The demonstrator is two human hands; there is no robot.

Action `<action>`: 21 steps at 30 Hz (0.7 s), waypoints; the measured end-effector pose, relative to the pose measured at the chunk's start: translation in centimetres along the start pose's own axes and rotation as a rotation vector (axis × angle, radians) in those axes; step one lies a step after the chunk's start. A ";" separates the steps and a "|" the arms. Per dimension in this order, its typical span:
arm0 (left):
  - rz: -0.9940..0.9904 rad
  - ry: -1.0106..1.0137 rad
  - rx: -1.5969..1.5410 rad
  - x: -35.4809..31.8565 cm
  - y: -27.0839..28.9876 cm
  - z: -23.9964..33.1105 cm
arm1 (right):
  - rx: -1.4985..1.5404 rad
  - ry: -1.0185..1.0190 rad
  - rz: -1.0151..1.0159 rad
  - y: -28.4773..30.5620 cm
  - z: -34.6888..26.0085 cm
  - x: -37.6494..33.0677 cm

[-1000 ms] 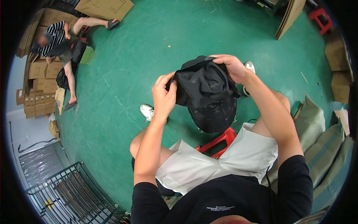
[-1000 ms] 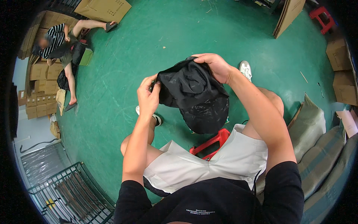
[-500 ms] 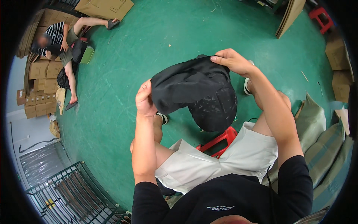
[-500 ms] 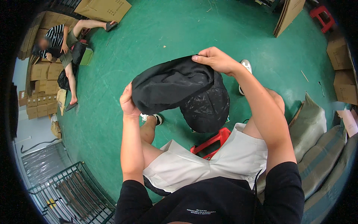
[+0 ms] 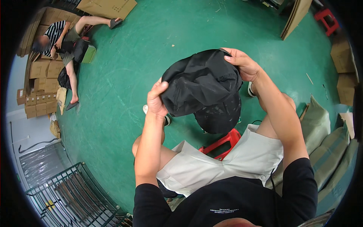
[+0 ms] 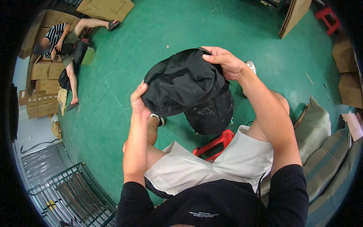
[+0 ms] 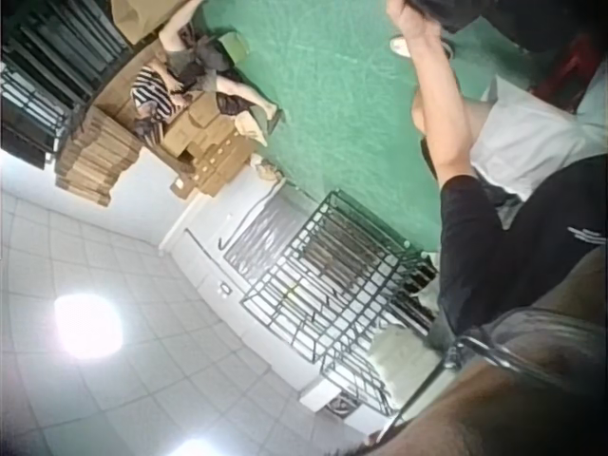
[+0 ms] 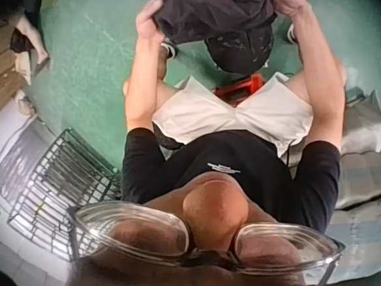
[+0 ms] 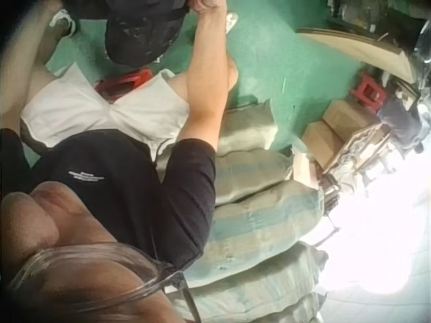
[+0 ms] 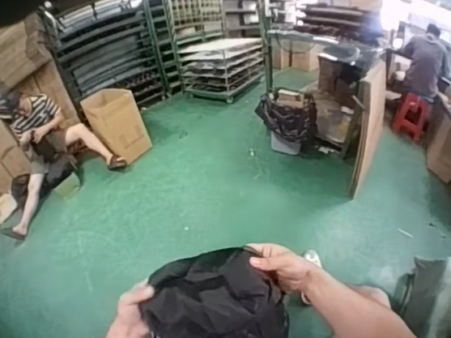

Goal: Inspect and fold black fabric equipment covers.

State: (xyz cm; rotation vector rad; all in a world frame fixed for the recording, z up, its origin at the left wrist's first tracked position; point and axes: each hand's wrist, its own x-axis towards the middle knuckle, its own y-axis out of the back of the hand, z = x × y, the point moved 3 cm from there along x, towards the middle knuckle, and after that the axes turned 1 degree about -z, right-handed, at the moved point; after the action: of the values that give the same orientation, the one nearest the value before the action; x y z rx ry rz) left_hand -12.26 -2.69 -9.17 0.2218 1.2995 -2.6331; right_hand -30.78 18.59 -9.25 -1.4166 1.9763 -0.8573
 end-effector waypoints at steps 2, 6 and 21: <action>-0.014 0.029 0.021 0.2 -1.3 -0.3 | 0.000 -0.005 0.042 0.2 0.1 0.0; 0.027 0.144 0.067 0.2 -1.0 -1.1 | 0.042 -0.097 -0.041 0.5 0.8 0.2; -0.154 -0.061 -0.102 -0.5 1.0 -0.3 | 0.054 -0.182 -0.102 0.7 1.4 0.4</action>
State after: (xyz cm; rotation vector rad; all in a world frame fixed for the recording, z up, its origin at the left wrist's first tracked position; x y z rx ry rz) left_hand -11.54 -2.97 -10.04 0.0268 1.4810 -2.6641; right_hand -30.24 18.08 -10.74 -1.5183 1.7466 -0.7902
